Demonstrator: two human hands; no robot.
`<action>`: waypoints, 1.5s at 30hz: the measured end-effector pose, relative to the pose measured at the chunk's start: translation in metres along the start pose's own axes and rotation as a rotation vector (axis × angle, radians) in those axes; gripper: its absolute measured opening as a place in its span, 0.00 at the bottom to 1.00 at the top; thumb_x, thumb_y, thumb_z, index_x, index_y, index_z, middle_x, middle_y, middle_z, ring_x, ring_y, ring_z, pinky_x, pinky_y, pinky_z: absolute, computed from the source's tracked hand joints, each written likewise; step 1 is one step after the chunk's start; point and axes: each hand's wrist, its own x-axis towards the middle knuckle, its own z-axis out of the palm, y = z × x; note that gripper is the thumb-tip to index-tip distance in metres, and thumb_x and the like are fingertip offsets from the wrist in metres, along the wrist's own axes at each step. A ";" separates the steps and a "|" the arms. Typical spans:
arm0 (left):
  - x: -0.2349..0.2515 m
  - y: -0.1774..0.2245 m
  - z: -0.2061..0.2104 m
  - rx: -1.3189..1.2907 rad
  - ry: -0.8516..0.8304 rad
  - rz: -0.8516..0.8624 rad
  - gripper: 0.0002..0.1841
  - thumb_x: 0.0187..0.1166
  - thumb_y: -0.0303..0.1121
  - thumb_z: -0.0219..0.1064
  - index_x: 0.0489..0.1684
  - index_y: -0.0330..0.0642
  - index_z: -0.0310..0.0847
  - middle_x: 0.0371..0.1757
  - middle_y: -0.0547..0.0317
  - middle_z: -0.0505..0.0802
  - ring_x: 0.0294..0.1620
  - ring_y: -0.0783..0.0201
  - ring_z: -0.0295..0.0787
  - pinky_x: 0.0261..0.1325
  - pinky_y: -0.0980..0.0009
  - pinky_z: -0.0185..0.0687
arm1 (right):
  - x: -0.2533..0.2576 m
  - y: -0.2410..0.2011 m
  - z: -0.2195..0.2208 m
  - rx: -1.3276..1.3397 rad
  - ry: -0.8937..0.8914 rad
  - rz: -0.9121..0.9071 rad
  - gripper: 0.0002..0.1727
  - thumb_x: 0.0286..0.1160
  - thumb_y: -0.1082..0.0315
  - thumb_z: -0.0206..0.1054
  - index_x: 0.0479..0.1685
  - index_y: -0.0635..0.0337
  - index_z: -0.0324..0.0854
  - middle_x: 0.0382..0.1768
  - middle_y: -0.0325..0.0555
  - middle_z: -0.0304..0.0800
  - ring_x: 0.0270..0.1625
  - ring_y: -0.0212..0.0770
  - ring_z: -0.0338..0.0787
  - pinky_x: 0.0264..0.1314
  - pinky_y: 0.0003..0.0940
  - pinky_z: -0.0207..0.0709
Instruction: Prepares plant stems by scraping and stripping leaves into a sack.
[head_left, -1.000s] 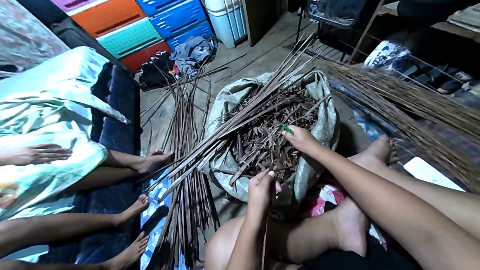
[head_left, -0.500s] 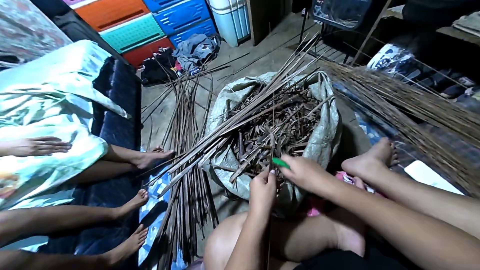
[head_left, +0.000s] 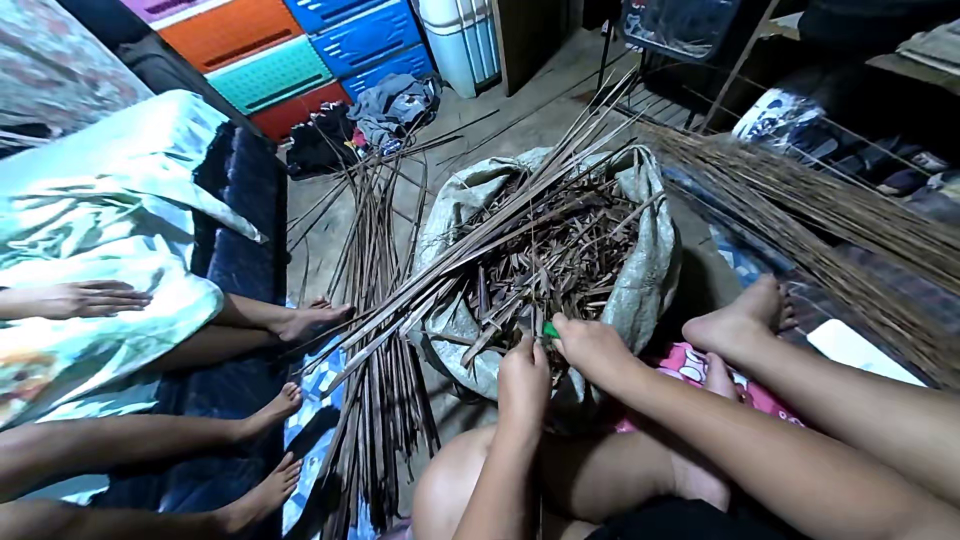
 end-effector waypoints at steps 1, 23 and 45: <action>0.000 -0.001 0.001 -0.007 -0.010 -0.003 0.21 0.94 0.35 0.50 0.77 0.35 0.80 0.48 0.40 0.95 0.49 0.48 0.93 0.61 0.49 0.83 | 0.010 0.001 -0.004 0.009 0.015 0.040 0.22 0.95 0.59 0.48 0.74 0.66 0.72 0.61 0.67 0.89 0.66 0.68 0.89 0.63 0.66 0.80; -0.005 -0.009 -0.002 -0.934 -0.203 -0.022 0.19 0.93 0.27 0.47 0.64 0.24 0.82 0.16 0.60 0.86 0.07 0.79 0.66 0.11 0.82 0.63 | 0.036 0.043 -0.029 0.209 0.146 0.049 0.22 0.95 0.57 0.49 0.68 0.65 0.77 0.58 0.67 0.89 0.64 0.66 0.89 0.65 0.66 0.77; -0.003 -0.005 -0.001 -0.189 -0.003 -0.014 0.16 0.92 0.35 0.55 0.53 0.35 0.89 0.30 0.53 0.89 0.31 0.61 0.85 0.42 0.59 0.81 | -0.041 0.014 -0.015 0.124 -0.187 -0.152 0.21 0.94 0.57 0.49 0.65 0.65 0.77 0.49 0.65 0.90 0.58 0.65 0.90 0.59 0.64 0.79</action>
